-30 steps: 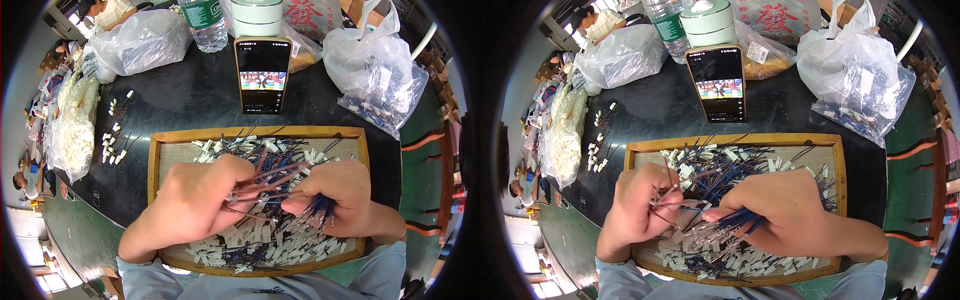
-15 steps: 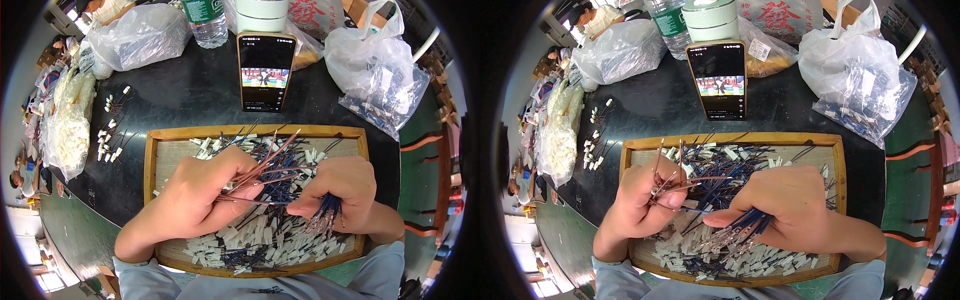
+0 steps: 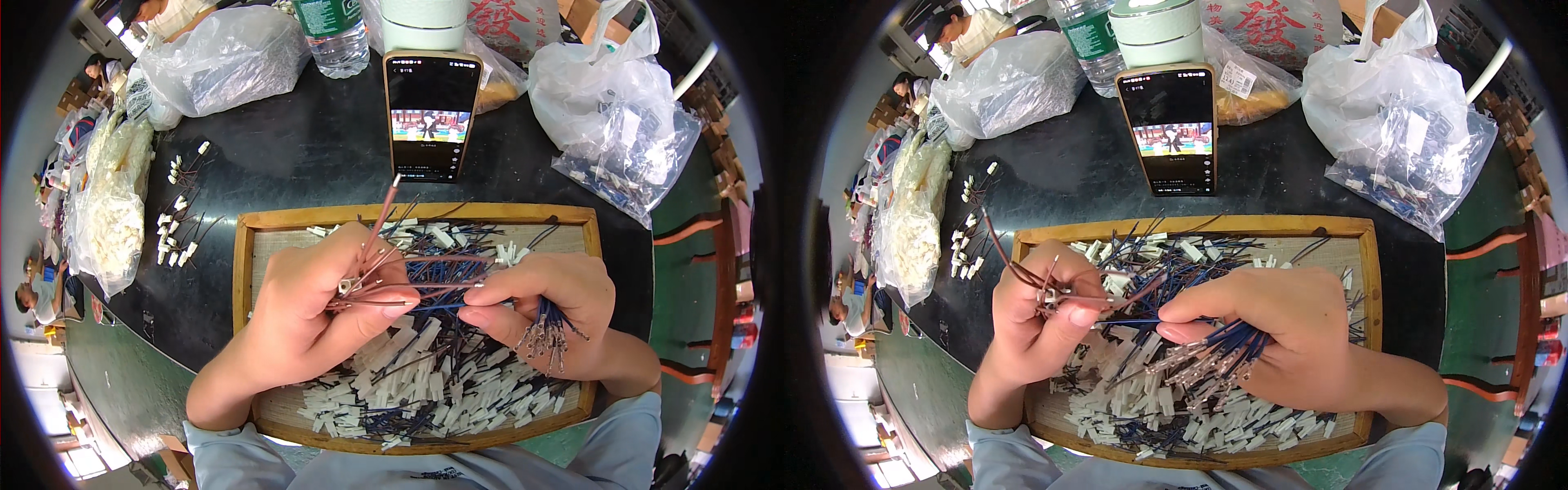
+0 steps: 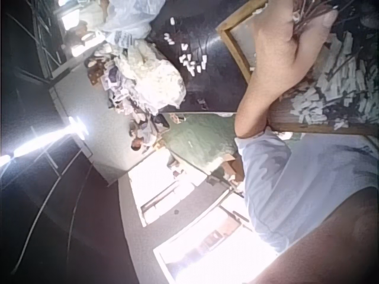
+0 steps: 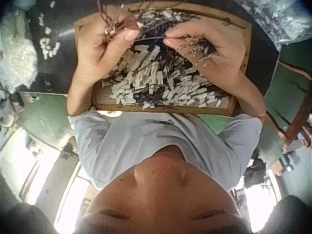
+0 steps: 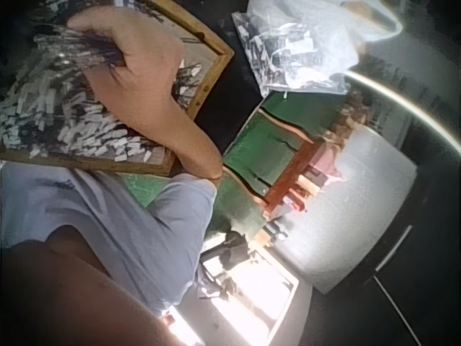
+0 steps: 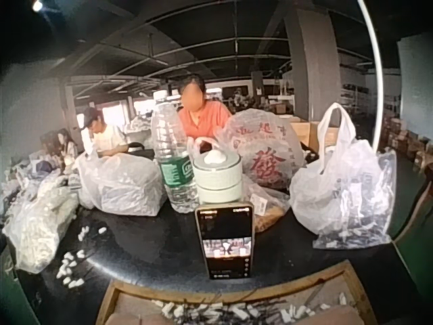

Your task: The person inserts wires into plastic connector housings by hand, spreads the assembled connectors across a wooden tray, and picks up wire connectors from the table.

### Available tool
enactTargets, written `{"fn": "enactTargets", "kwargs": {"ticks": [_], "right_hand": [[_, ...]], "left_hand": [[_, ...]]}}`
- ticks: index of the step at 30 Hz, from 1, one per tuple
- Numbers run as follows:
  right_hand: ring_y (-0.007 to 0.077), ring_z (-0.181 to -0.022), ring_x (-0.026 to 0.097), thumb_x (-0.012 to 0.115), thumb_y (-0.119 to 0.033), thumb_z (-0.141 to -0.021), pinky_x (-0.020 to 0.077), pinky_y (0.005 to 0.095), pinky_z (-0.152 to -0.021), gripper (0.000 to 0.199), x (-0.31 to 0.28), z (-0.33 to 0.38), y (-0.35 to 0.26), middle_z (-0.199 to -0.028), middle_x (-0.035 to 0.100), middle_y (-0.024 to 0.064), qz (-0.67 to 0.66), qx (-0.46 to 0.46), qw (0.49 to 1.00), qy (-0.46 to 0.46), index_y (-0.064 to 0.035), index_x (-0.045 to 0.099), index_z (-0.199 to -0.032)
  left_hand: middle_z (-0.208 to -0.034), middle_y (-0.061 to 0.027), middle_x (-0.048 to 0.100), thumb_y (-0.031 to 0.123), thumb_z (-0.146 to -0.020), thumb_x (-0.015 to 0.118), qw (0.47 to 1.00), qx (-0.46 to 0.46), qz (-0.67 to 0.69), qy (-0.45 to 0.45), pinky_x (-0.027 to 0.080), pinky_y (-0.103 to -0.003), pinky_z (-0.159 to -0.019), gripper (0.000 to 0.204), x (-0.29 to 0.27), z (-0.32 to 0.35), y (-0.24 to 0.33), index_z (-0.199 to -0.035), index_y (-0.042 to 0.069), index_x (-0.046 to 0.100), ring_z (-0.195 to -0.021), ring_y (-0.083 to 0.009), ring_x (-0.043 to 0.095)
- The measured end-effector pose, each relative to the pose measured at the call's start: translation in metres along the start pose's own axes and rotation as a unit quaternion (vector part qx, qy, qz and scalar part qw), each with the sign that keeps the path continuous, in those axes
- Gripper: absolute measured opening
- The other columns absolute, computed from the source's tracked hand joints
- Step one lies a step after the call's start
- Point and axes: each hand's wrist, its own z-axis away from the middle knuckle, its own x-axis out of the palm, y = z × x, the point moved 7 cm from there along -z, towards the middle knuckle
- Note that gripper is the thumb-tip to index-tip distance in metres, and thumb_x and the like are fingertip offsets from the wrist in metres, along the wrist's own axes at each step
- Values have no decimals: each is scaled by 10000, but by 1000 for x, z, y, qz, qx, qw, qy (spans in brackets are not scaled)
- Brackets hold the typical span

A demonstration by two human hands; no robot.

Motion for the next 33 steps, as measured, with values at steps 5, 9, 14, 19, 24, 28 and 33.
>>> {"fn": "enactTargets", "kwargs": {"ticks": [5,9,14,19,24,28,33], "right_hand": [[200,-521,596,765,-121,-705,410,274,-452,139,-3,0,-4,-649,622,64,24,-55,998,-30,-77,677,-803],[209,-474,547,766,-169,-704,364,292,-420,147,0,1,-5,-600,578,62,40,-99,992,-65,-79,674,-774],[208,-492,560,748,-123,-718,376,287,-433,111,-1,0,0,-641,612,62,8,-51,999,-16,-70,671,-778],[98,-442,517,750,-89,-719,343,225,-415,93,8,-1,8,-599,620,30,-81,-6,995,-61,-55,664,-721],[94,-392,432,729,-110,-753,273,246,-394,200,12,3,21,-485,506,7,-3,70,992,-103,-70,590,-615],[100,-381,383,733,-126,-750,232,260,-395,262,9,1,19,-458,441,1,9,43,996,-83,-75,539,-580],[107,-379,371,734,-125,-747,225,264,-398,267,10,1,18,-457,426,1,-3,49,996,-79,-75,530,-581]], "left_hand": [[-682,-52,557,154,-842,611,1000,24,-14,-1,383,-245,-526,176,0,0,3,-783,5,538,-580,-110,503],[-685,-62,561,168,-860,596,999,36,-19,-15,389,-250,-523,195,2,1,3,-772,4,534,-572,-120,505],[-629,-37,505,283,-927,509,998,10,40,43,342,-232,-472,304,-8,2,-14,-757,32,481,-514,-91,445],[-547,33,356,339,-966,404,926,-168,293,166,162,-185,-308,304,-40,-9,-57,-757,118,390,-375,-25,249],[-570,40,348,324,-954,417,886,-206,358,212,143,-190,-317,238,-85,-17,-116,-791,152,404,-385,-30,216],[-579,37,361,362,-947,429,885,-210,328,255,143,-192,-333,254,-108,-16,-149,-800,155,419,-386,-35,223],[-591,30,368,386,-953,415,889,-205,294,284,166,-190,-350,272,-116,-14,-167,-816,152,431,-394,-37,235]]}}
